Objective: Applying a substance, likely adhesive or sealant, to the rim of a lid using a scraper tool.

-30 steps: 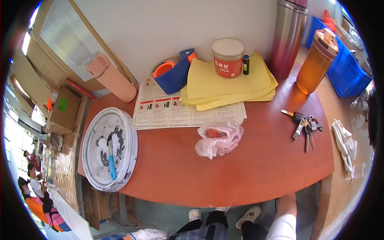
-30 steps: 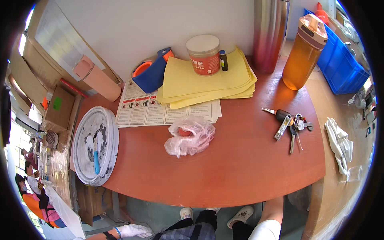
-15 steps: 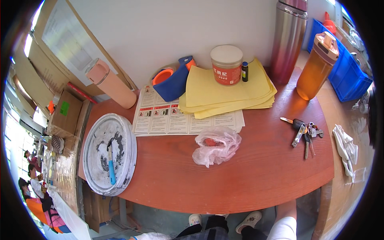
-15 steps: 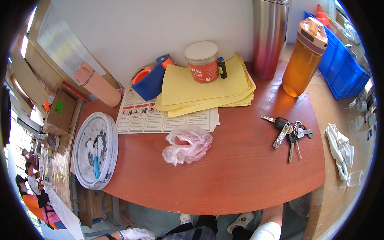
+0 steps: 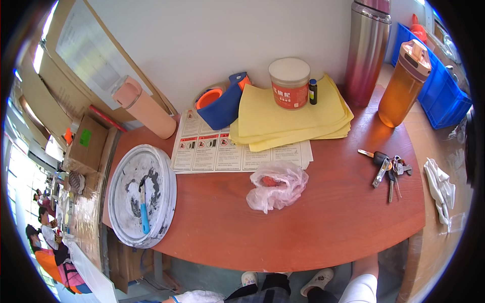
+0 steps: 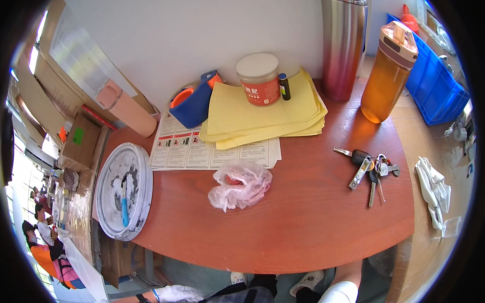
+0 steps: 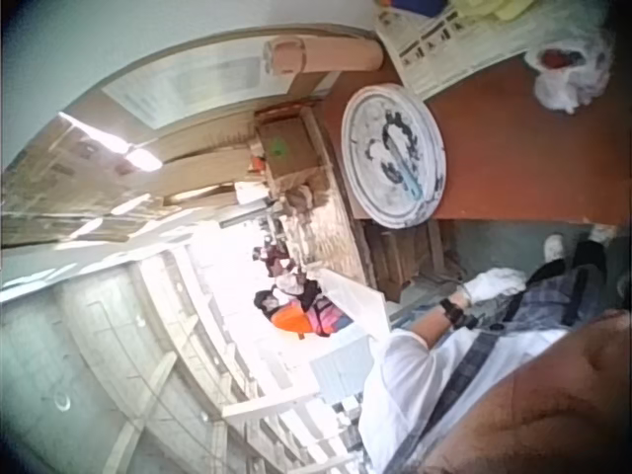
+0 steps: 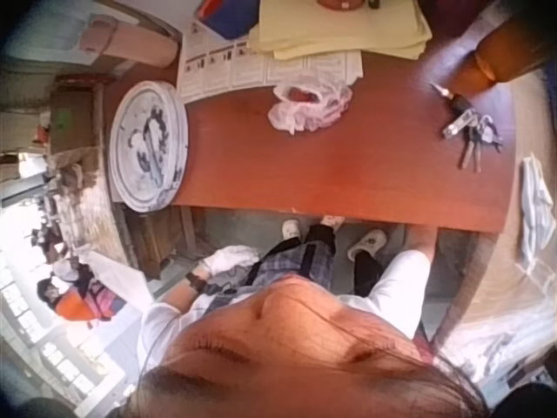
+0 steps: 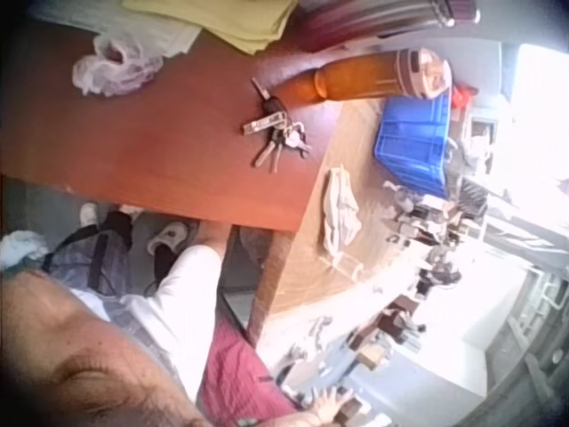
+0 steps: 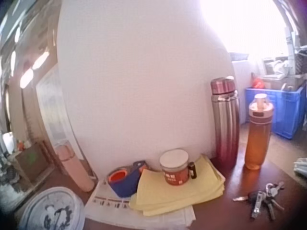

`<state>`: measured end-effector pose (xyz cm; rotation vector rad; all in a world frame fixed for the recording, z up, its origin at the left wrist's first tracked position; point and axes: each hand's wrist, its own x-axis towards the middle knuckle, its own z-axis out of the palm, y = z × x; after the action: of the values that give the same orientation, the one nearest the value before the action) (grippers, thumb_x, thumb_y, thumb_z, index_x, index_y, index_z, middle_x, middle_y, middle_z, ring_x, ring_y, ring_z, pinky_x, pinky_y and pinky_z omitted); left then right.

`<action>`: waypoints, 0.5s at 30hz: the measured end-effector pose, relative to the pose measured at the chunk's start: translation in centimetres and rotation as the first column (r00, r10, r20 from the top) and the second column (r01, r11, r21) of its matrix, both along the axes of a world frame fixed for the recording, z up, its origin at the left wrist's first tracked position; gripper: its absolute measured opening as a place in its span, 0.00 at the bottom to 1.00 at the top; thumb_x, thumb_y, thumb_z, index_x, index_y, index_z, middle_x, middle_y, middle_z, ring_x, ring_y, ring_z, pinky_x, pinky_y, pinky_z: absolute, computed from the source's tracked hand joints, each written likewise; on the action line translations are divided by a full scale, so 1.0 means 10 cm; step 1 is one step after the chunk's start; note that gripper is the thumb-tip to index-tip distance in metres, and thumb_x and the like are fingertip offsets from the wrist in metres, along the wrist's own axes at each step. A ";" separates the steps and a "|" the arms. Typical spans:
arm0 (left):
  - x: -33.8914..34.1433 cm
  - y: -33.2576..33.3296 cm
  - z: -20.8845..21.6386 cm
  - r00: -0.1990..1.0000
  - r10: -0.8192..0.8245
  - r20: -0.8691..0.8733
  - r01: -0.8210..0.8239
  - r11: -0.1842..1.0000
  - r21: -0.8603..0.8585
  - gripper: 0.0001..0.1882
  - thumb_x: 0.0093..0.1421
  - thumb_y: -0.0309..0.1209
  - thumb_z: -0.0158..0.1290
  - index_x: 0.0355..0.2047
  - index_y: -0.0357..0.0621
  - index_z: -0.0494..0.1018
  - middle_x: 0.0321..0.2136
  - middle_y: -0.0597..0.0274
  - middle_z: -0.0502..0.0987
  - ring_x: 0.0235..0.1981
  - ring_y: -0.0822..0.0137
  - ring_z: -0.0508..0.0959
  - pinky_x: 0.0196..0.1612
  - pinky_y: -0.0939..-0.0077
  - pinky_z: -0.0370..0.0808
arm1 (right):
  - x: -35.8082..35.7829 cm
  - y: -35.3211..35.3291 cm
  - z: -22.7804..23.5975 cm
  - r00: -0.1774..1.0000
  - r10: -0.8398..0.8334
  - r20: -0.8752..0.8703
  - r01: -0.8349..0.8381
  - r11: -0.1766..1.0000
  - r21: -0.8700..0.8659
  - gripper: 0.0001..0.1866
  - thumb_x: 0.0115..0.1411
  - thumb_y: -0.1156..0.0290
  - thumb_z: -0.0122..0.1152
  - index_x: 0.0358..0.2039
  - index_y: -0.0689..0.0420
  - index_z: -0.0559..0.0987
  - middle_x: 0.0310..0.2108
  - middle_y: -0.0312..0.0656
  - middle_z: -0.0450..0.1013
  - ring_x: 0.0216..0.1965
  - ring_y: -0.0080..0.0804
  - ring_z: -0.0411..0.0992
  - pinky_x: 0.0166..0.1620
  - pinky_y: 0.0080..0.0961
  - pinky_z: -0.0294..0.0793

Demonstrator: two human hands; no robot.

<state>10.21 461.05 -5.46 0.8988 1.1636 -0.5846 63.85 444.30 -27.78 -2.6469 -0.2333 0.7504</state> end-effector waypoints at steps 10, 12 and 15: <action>0.10 0.02 0.07 0.997 -0.076 -0.017 0.077 0.997 0.012 0.21 0.70 0.38 0.42 0.58 0.38 0.67 0.50 0.59 0.77 0.51 0.68 0.76 0.55 0.72 0.72 | 0.10 0.04 0.04 1.000 0.025 0.004 -0.025 0.999 -0.022 0.23 0.63 0.58 0.51 0.52 0.59 0.76 0.50 0.46 0.74 0.48 0.43 0.74 0.50 0.38 0.73; 0.15 0.03 0.10 0.992 -0.121 0.044 0.119 0.991 0.056 0.21 0.69 0.35 0.44 0.59 0.38 0.66 0.49 0.57 0.77 0.51 0.67 0.76 0.56 0.72 0.71 | 0.10 0.04 0.06 0.999 0.032 0.003 -0.032 0.999 -0.027 0.23 0.63 0.58 0.51 0.52 0.59 0.76 0.51 0.46 0.74 0.48 0.44 0.74 0.50 0.38 0.73; 0.34 0.03 0.33 0.985 0.038 0.167 -0.044 0.999 0.029 0.21 0.68 0.31 0.46 0.60 0.38 0.65 0.47 0.56 0.78 0.49 0.68 0.77 0.55 0.73 0.72 | 0.12 0.01 0.11 0.999 0.039 0.001 -0.038 0.998 -0.040 0.23 0.63 0.58 0.51 0.52 0.59 0.76 0.51 0.46 0.74 0.48 0.44 0.73 0.50 0.38 0.73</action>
<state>13.58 461.31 -2.17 0.9318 1.0409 -0.4492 65.04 444.36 -26.69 -2.6879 -0.2734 0.7723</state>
